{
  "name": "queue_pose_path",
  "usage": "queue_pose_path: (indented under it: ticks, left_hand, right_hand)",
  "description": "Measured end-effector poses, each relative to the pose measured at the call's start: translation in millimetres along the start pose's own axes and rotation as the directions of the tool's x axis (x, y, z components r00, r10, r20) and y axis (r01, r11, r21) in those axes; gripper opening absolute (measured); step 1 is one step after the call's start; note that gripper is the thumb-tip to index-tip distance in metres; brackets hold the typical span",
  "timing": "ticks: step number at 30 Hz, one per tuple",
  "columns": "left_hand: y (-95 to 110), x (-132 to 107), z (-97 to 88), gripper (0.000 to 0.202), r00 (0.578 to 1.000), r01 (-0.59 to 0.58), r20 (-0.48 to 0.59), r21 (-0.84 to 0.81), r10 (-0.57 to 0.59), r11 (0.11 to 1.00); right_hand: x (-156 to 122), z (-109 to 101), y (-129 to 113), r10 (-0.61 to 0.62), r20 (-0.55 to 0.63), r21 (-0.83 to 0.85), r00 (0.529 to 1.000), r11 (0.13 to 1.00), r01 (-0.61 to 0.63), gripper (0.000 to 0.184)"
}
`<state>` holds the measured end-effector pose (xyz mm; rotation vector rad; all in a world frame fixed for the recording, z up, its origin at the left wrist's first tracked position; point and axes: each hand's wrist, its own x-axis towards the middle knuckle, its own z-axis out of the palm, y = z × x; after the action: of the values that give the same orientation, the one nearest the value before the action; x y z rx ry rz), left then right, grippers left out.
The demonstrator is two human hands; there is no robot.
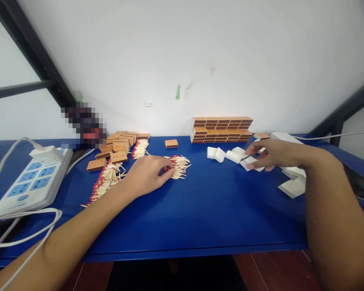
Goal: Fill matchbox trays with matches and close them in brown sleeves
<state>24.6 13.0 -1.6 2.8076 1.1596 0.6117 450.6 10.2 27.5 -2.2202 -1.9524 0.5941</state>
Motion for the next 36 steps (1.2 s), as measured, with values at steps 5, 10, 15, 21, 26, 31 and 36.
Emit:
queue_pose_path:
  ticks: [5, 10, 15, 21, 26, 31, 36]
  left_hand:
    - [-1, 1, 0.6, 0.021, 1.000, 0.008, 0.000, -0.002, -0.008, 1.000]
    - [0, 1, -0.5, 0.019, 1.000, 0.011, -0.001, 0.003, -0.011, 1.000]
    - [0, 1, 0.6, 0.021, 1.000, 0.000, -0.017, -0.003, 0.000, 1.000]
    - [1, -1, 2.1, 0.024, 0.997, -0.052, -0.065, 0.000, 0.052, 0.999]
    - [5, -2, 1.2, 0.025, 0.996, -0.063, -0.069, 0.018, 0.064, 0.998]
    - [7, -3, 1.8, 0.026, 0.997, -0.056, -0.053, -0.019, 0.055, 0.998]
    - [8, -4, -1.6, 0.028, 0.996, -0.073, -0.046, -0.004, 0.073, 0.997]
  right_hand:
    - [2, 2, -12, -0.057, 0.149, 0.109, 0.987, 0.993, 0.041, 0.050]
    - [1, -3, -15, -0.098, -0.058, 0.099, 0.993, 0.990, 0.104, 0.040]
    - [-6, -2, -38, -0.099, -0.235, 0.126, 0.967, 0.983, 0.131, 0.030]
    - [-14, 21, -82, -0.266, -0.200, 0.297, 0.943, 0.901, 0.317, 0.041]
    - [-15, 57, -114, -0.439, 0.029, 0.532, 0.898, 0.767, 0.359, 0.041]
    - [-13, 72, -121, -0.512, -0.047, 0.486, 0.858, 0.738, 0.468, 0.043]
    - [-21, 65, -110, -0.499, 0.129, 0.104, 0.857, 0.866, 0.489, 0.055]
